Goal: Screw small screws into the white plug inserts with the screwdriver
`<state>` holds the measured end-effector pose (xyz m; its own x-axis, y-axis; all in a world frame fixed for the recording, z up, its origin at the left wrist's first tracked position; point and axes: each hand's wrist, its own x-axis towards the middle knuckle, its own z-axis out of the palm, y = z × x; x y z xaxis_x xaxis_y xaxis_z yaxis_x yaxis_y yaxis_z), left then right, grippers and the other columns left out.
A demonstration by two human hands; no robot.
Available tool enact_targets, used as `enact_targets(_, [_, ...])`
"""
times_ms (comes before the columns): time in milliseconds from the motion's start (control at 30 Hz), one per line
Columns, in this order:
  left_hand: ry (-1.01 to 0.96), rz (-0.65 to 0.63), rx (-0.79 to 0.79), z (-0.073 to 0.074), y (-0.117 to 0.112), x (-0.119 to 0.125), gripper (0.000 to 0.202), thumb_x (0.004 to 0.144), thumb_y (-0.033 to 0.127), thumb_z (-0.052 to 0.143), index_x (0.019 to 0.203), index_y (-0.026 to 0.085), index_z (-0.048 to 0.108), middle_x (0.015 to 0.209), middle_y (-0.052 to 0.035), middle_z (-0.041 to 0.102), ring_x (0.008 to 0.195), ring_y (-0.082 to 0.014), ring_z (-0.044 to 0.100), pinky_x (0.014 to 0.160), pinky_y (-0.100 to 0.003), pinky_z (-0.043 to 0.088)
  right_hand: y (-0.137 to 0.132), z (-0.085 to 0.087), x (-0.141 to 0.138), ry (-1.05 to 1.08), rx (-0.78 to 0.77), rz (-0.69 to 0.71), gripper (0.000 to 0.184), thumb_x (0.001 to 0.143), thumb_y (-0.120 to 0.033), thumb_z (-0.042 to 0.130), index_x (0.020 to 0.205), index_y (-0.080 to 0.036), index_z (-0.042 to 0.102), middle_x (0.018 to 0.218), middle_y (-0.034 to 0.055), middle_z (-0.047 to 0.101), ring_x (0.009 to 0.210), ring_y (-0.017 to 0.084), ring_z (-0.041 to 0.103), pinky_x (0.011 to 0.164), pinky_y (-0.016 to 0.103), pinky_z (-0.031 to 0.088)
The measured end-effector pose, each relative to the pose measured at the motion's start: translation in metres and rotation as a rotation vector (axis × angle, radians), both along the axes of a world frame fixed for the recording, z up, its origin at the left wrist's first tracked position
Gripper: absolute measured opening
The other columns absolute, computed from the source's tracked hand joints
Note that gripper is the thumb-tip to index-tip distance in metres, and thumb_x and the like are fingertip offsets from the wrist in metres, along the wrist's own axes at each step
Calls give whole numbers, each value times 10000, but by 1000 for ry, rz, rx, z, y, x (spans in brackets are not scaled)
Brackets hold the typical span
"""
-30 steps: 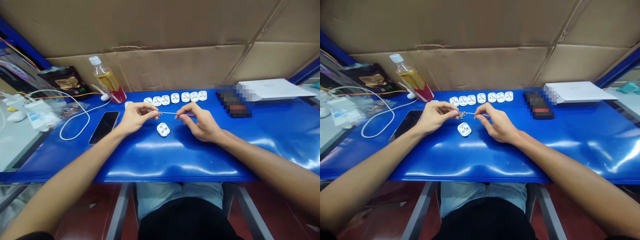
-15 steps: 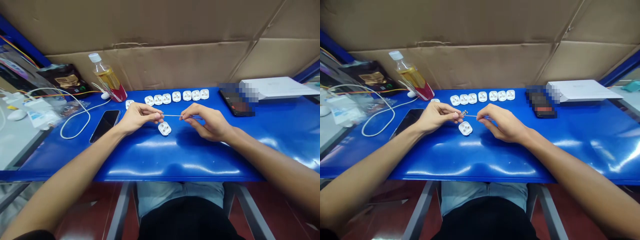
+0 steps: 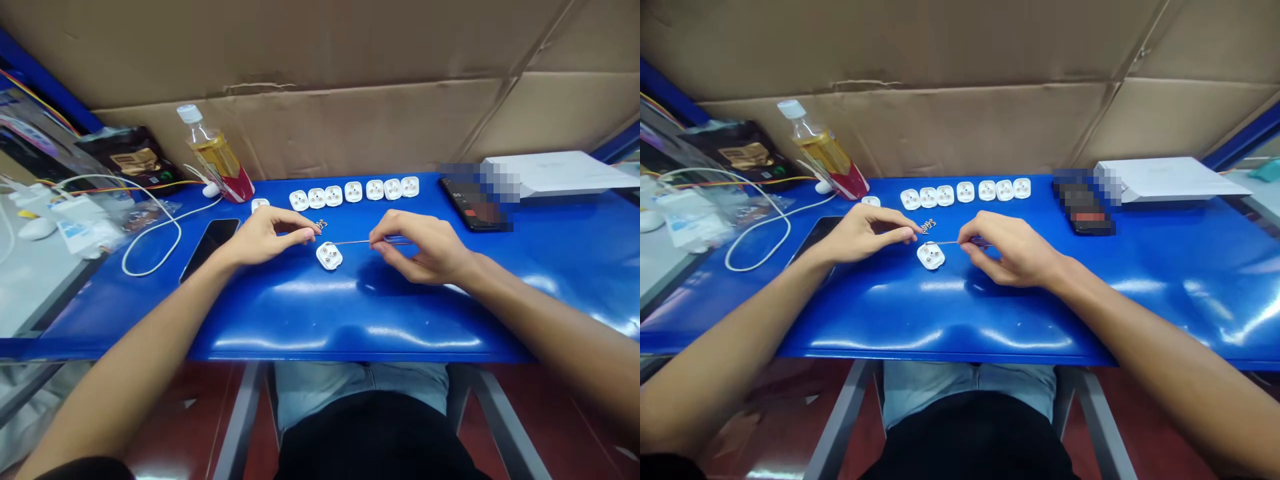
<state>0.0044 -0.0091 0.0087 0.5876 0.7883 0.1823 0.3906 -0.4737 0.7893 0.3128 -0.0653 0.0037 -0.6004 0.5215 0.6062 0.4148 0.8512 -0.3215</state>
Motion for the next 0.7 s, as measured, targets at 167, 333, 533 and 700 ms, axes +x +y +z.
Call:
enact_targets(167, [144, -116, 54, 4, 2, -8, 294, 922, 471, 774, 1084, 243, 866, 1102, -76, 837, 1015, -258, 784, 939, -332, 622, -2, 1, -2, -46, -5, 60, 113, 990, -200, 599, 1068, -242, 669, 940, 60, 750, 814, 226, 698, 714, 364, 562])
enact_targets(333, [162, -165, 16, 0, 4, -7, 317, 913, 505, 778, 1084, 253, 867, 1102, -77, 836, 995, -247, 784, 886, -311, 623, 0, 0, -1, -70, 24, 50, 92, 1021, -214, 564, 1070, -238, 638, 923, 52, 730, 798, 208, 683, 704, 352, 559])
enact_targets(533, [169, -150, -3, -3, 3, -5, 321, 894, 518, 789, 1044, 246, 873, 1037, -75, 842, 920, -250, 791, 854, -321, 634, 0, 0, 0, -72, 10, 44, 84, 1019, -215, 569, 1055, -246, 638, 926, 50, 737, 802, 212, 690, 706, 353, 555])
enact_targets(700, [181, -178, -41, -2, 3, -5, 318, 897, 519, 783, 1052, 255, 870, 1062, -67, 841, 936, -247, 793, 864, -320, 638, 0, 0, -1, -77, 20, 58, 84, 1016, -207, 579, 1071, -241, 633, 924, 50, 730, 798, 209, 682, 704, 347, 555])
